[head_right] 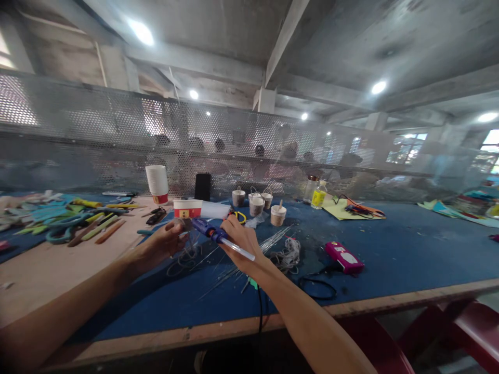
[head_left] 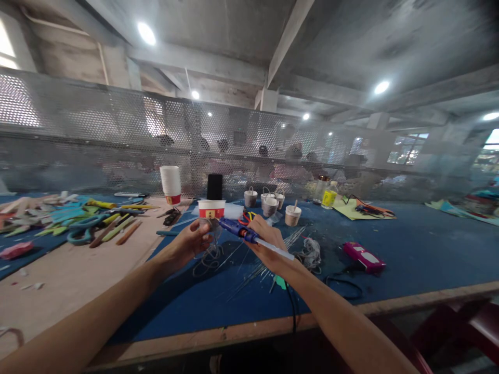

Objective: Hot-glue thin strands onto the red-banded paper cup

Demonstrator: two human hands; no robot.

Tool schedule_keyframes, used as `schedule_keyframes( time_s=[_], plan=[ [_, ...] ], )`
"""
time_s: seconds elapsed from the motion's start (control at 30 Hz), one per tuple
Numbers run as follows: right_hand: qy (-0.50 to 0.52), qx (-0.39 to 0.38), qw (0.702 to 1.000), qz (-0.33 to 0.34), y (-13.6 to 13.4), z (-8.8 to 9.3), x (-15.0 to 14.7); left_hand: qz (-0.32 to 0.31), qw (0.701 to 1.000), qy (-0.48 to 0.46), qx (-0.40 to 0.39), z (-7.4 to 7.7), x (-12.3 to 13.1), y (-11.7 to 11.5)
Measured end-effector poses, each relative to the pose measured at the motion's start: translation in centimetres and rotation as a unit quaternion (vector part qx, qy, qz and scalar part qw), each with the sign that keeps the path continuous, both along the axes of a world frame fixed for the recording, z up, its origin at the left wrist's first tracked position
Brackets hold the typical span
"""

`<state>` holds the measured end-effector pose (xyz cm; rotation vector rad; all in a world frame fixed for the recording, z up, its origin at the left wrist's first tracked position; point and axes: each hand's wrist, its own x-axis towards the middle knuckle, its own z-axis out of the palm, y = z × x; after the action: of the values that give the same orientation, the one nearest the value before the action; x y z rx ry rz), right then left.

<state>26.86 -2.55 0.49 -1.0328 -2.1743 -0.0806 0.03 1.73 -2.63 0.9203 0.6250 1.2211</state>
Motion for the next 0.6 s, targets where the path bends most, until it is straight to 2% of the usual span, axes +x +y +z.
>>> schedule_keyframes(
  time_s=[0.27, 0.4, 0.5, 0.6],
  plan=[
    [0.0, -0.004, 1.0, 0.009, 0.2, -0.3, -0.1, 0.027, 0.998, 0.043, 0.027, 0.0, 0.0, -0.1],
    [0.089, -0.025, 0.995, 0.045, 0.7, -0.8, -0.5, 0.021, 0.998, 0.047, 0.039, 0.3, 0.3, -0.5],
    [0.222, -0.153, 0.958, 0.096, 1.1, -0.7, -0.8, 0.028, 0.998, 0.049, 0.017, 0.5, 0.4, -0.7],
    [0.343, -0.282, 0.886, 0.131, 1.4, -0.2, -0.8, 0.038, 0.998, 0.046, 0.0, 0.8, 0.3, -0.8]
  ],
)
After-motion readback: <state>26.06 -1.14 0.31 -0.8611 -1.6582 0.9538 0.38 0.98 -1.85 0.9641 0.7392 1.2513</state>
